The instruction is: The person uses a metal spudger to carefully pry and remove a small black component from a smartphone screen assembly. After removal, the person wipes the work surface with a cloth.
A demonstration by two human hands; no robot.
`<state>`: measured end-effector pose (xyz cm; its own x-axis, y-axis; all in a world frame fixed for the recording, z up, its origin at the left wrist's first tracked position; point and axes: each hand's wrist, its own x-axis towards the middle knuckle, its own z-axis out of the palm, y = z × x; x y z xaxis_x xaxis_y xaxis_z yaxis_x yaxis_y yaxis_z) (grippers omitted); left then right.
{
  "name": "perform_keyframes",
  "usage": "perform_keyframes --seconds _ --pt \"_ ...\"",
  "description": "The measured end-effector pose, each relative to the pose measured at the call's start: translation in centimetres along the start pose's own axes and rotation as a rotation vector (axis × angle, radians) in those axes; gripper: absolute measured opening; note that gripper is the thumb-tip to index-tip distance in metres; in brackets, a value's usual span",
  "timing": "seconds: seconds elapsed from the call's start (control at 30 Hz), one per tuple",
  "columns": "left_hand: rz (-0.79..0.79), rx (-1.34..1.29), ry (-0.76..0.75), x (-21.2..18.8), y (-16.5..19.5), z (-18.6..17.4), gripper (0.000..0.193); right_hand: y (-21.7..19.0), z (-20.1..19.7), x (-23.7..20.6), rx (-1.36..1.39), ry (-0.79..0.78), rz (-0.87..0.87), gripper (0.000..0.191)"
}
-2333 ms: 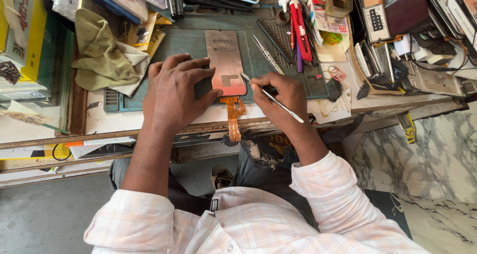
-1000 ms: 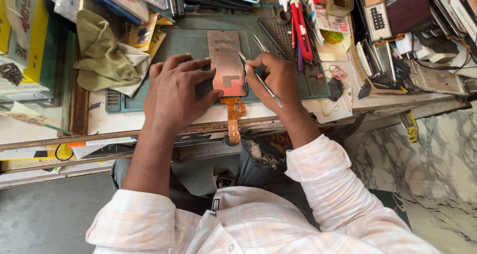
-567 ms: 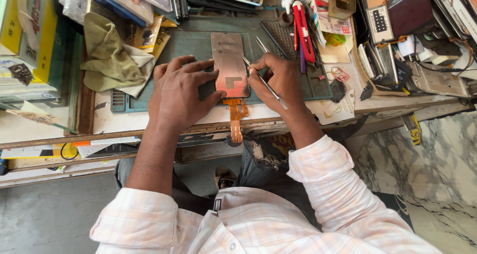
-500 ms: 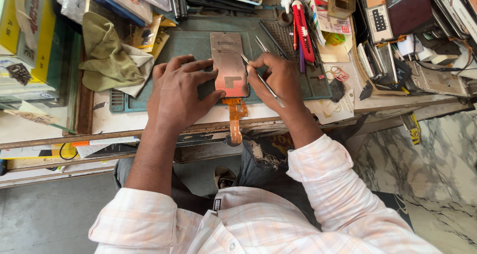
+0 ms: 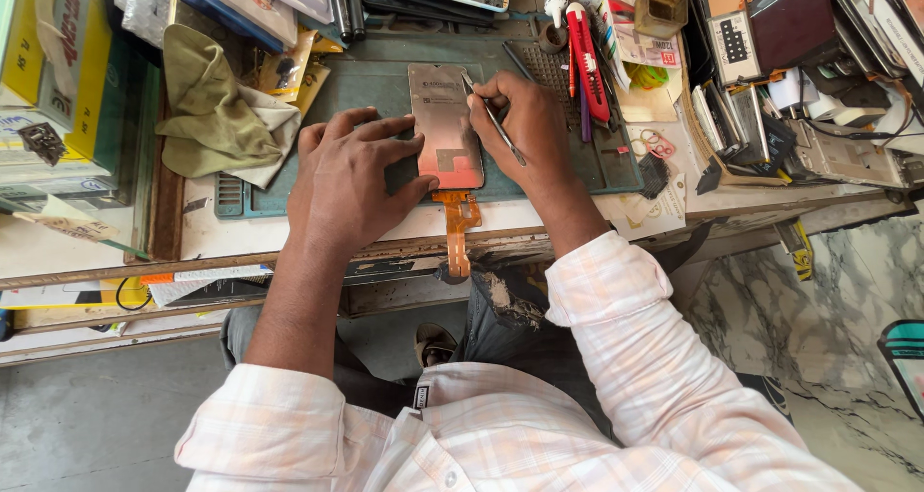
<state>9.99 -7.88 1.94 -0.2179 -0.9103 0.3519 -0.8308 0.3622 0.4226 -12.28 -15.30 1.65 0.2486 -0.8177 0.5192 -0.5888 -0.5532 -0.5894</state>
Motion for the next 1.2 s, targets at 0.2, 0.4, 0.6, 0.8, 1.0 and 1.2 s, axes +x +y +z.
perform_keyframes --seconds 0.2,0.4,0.6,0.8,1.0,1.2 --pt "-0.002 -0.003 0.006 0.0 -0.1 0.0 0.044 0.6 0.0 0.1 -0.045 0.001 -0.01 0.011" --pt "-0.008 -0.003 0.004 -0.1 0.1 0.0 0.044 1.5 0.4 0.2 0.001 -0.012 -0.025 0.01" --pt "0.001 -0.003 0.004 -0.1 0.0 -0.1 0.045 1.6 0.5 0.3 0.014 -0.027 -0.016 0.012" --pt "0.003 -0.005 0.003 0.0 0.0 -0.1 0.043 -0.4 0.6 -0.3 0.02 -0.13 -0.167 0.014" --pt "0.004 -0.002 0.002 -0.1 0.0 -0.2 0.042 -1.9 0.9 0.0 -0.027 -0.138 -0.162 0.017" --pt "0.023 -0.01 0.021 -0.1 -0.1 -0.3 0.043 -2.0 1.1 0.2 -0.004 -0.148 -0.095 0.016"
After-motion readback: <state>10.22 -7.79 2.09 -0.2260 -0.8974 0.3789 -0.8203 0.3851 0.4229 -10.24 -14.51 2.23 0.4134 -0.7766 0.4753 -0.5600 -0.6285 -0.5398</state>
